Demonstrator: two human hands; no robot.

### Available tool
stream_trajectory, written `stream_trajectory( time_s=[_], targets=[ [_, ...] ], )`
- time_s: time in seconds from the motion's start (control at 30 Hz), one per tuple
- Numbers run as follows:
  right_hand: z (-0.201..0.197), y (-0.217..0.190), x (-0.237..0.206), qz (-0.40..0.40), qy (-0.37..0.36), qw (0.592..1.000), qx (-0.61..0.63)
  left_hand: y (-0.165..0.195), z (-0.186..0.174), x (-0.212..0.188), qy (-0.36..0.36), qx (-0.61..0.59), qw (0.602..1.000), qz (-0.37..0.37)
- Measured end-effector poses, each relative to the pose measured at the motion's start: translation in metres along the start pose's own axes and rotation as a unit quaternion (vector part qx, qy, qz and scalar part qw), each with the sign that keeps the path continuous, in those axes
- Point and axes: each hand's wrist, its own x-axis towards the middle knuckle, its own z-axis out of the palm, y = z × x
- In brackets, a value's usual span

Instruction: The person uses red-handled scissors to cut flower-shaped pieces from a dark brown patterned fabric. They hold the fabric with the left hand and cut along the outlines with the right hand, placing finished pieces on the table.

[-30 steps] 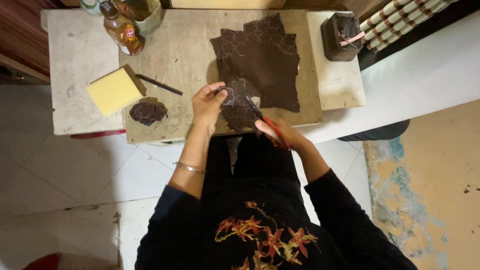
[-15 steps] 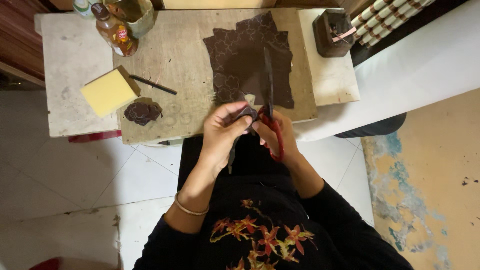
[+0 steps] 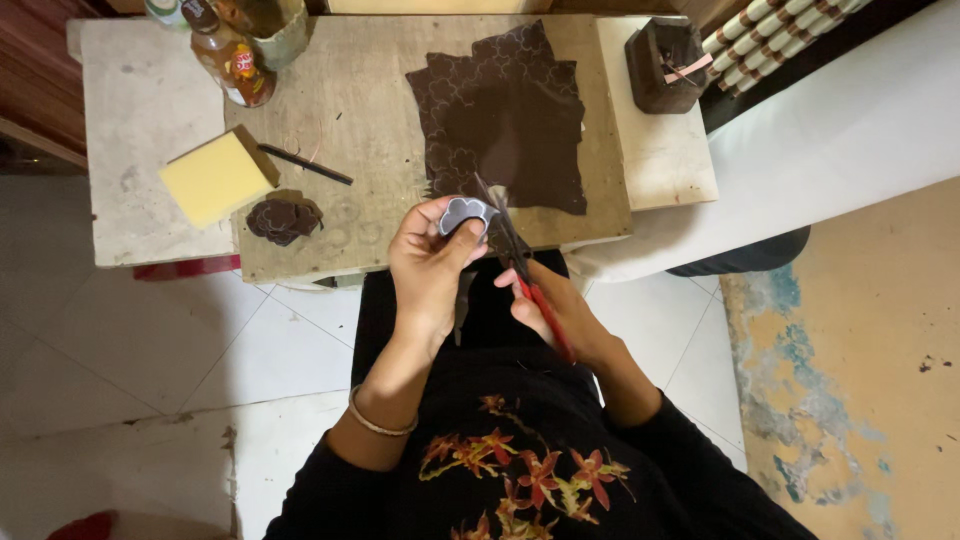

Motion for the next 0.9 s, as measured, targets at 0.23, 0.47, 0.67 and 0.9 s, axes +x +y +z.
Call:
stream_trajectory(
  time_s=[0.23,0.47,0.67,0.9],
  targets=[
    [0.003,0.003,0.001,-0.004,-0.005,1.000,-0.019,-0.002,0.006,-0.006,-0.002,-0.005,1.000,0.016],
    [0.005,0.007,0.002,-0.015,-0.002,1.000,-0.015,0.001,0.010,-0.013,0.005,-0.004,1.000,0.030],
    [0.009,0.003,0.001,-0.012,-0.001,0.999,0.030,0.000,0.016,-0.019,0.016,-0.017,0.999,0.042],
    [0.014,-0.002,0.001,-0.007,0.005,0.999,0.036,0.000,0.016,-0.022,0.018,-0.029,0.999,0.042]
  ],
)
